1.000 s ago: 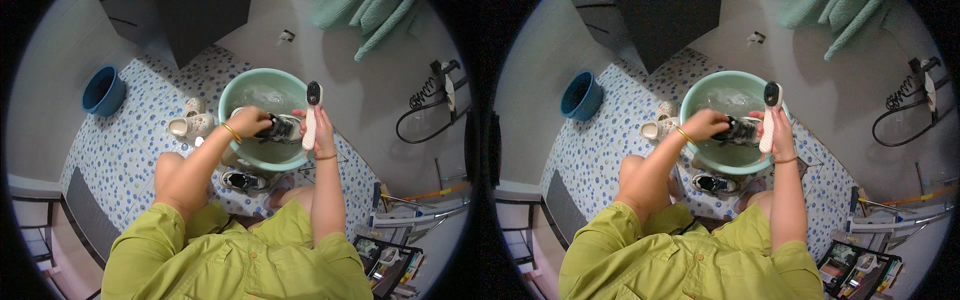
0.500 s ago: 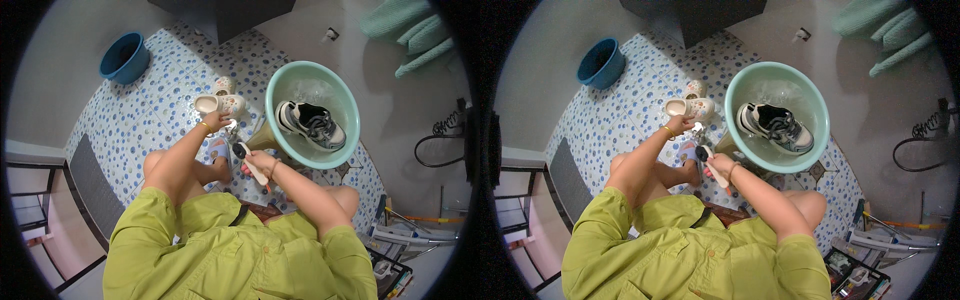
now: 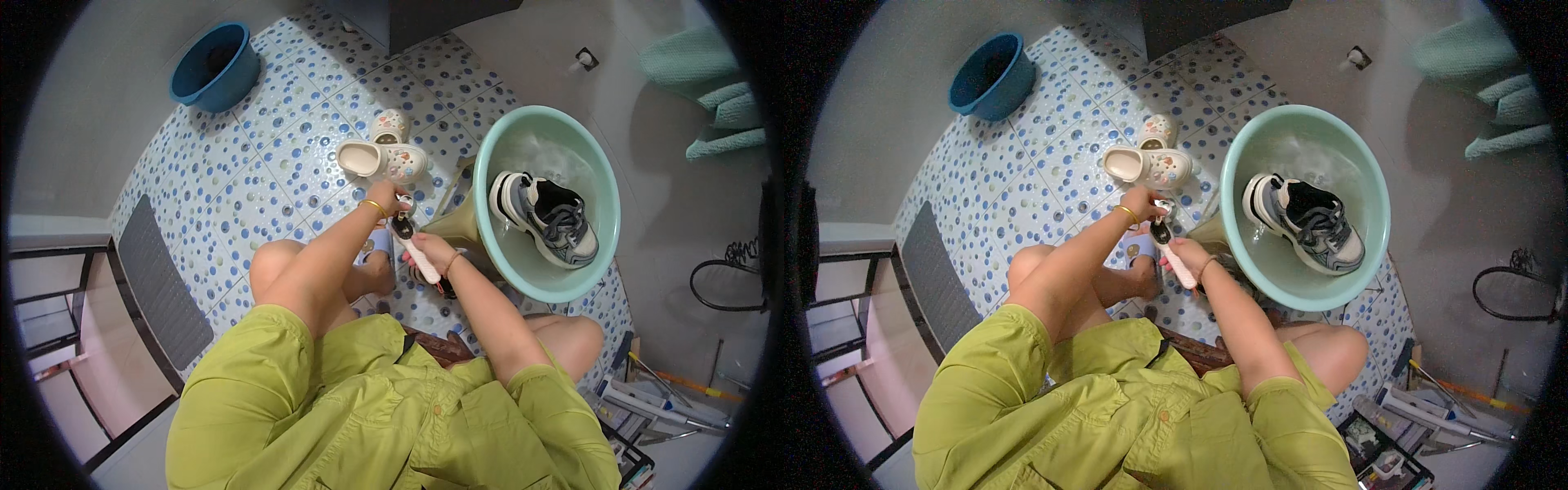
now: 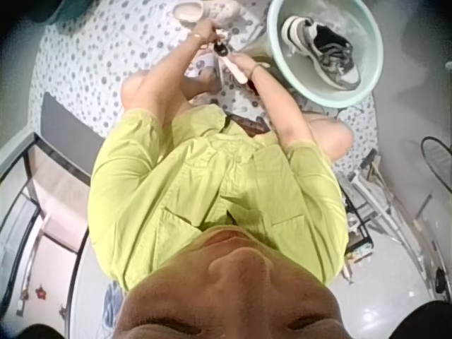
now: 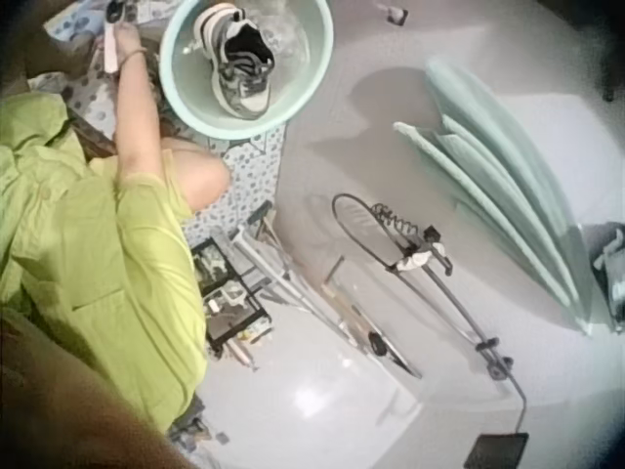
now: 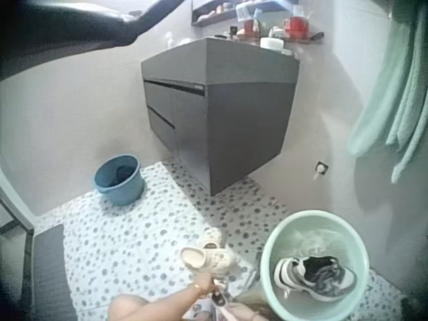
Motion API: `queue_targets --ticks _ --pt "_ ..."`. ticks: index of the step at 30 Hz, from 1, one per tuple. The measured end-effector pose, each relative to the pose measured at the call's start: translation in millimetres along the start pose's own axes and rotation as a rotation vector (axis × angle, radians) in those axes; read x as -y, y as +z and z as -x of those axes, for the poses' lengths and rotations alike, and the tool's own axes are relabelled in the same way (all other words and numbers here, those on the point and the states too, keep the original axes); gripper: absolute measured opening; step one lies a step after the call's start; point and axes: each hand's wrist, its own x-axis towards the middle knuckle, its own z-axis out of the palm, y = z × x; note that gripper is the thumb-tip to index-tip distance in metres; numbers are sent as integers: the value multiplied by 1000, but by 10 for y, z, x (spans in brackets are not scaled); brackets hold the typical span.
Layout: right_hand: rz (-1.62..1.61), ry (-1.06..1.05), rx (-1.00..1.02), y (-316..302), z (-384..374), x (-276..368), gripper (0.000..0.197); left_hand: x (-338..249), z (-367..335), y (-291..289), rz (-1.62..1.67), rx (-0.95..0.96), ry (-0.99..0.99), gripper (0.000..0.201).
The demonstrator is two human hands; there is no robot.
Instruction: The person scrubs a pair of grey and white sneakers with a white brush while they are submerged in a basin of water. They scrub the upper, sole, and sides of the shoes, then place them on the floor and repeat the process with the second shoe.
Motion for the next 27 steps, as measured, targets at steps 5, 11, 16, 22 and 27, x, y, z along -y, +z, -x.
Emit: queue_targets --ticks 5,11,16,22,27 --pt "-47 -64 40 -99 -150 -74 26 -63 -14 9 34 -14 -66 36" --pt "-44 -81 73 -102 -132 -110 24 62 -103 88 58 -75 -67 35" --pt "-58 -71 77 -73 83 -122 23 10 -52 -8 -19 -11 -41 38" --pt "14 -153 166 61 590 -91 25 -218 39 -260 51 -16 -145 38" --pt "-127 -300 343 293 1458 289 28 -952 168 -596 655 -162 51 19"
